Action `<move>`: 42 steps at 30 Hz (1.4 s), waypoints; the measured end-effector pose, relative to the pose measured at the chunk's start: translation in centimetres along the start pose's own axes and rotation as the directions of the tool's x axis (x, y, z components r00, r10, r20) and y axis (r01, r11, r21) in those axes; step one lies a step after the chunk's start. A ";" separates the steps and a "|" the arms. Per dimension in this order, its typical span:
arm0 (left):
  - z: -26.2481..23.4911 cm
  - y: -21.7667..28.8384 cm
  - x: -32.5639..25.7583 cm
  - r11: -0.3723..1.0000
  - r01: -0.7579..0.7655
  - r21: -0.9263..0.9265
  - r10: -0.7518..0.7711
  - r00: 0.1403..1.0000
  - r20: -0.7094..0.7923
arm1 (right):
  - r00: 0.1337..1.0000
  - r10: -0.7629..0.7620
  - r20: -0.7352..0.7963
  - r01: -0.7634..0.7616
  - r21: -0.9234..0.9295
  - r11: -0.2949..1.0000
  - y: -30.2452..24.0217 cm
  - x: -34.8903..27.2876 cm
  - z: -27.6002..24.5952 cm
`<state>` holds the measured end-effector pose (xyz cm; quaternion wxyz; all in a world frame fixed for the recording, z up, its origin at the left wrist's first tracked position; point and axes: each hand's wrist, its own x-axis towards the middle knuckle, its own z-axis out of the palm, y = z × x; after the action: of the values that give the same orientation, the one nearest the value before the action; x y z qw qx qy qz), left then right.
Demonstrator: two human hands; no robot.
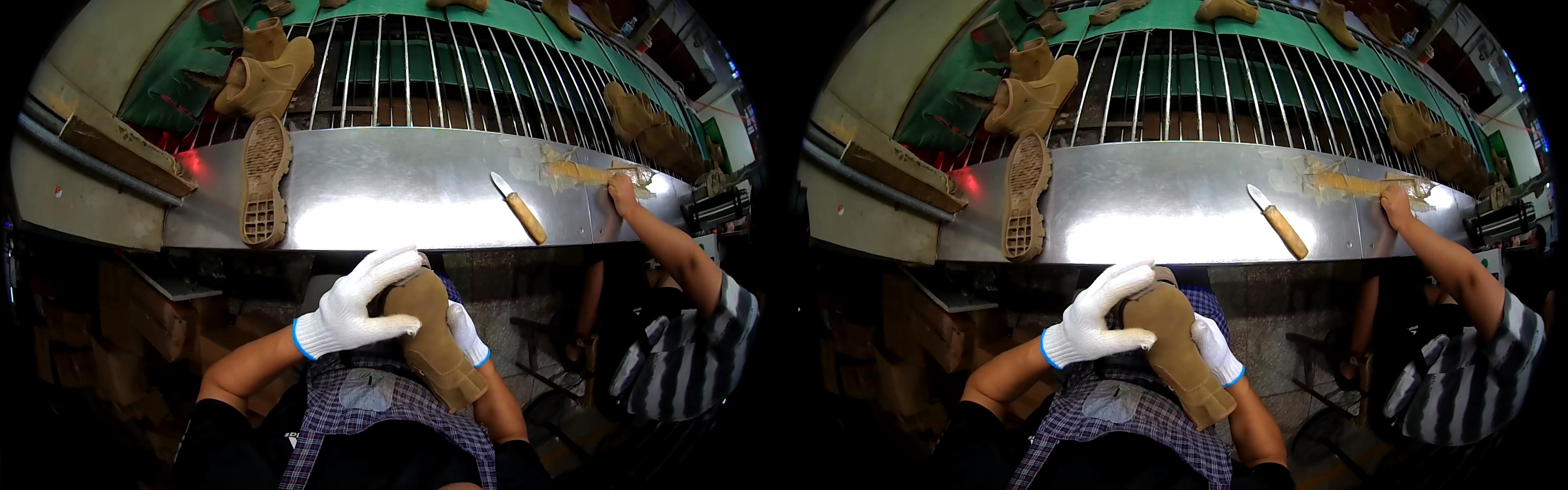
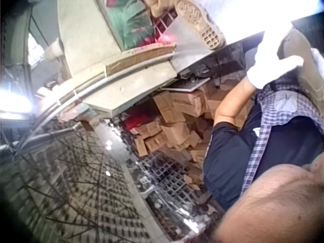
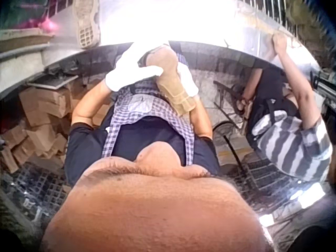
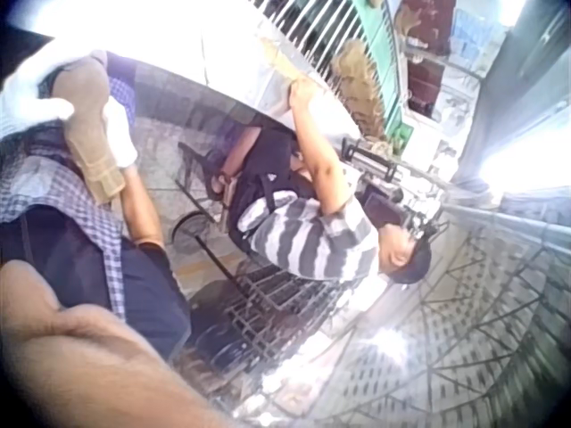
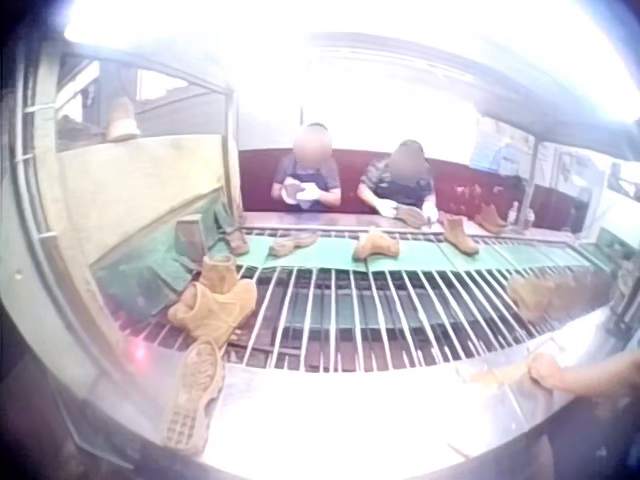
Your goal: The person trims excess material from brown boots using a knife. They pick up the boots one at a time from a metal rack, shave off thin strips of material from the soles and upper edges, and place them on the conveyor belt.
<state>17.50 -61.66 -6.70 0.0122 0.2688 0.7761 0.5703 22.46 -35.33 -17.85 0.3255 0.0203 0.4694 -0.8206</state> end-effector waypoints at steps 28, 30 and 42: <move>-0.3 0.6 -2.2 0.994 0.013 0.110 -0.011 1.000 -0.011 | 0.992 0.036 0.125 -0.003 -0.254 0.967 -1.2 0.3 0.0; -0.5 0.5 -2.3 0.995 0.033 0.097 -0.032 0.999 -0.009 | 0.994 0.036 0.105 -0.013 -0.216 0.976 -1.4 0.2 0.8; -4.8 5.3 2.8 0.975 0.201 -0.096 -0.188 0.973 0.132 | 0.961 -0.275 0.037 0.267 -0.390 0.881 -5.5 1.7 2.7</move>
<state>15.67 -63.60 0.48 0.1300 0.2247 0.7643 0.5904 18.80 -36.40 -12.74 0.2003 -0.1030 0.6251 -0.7473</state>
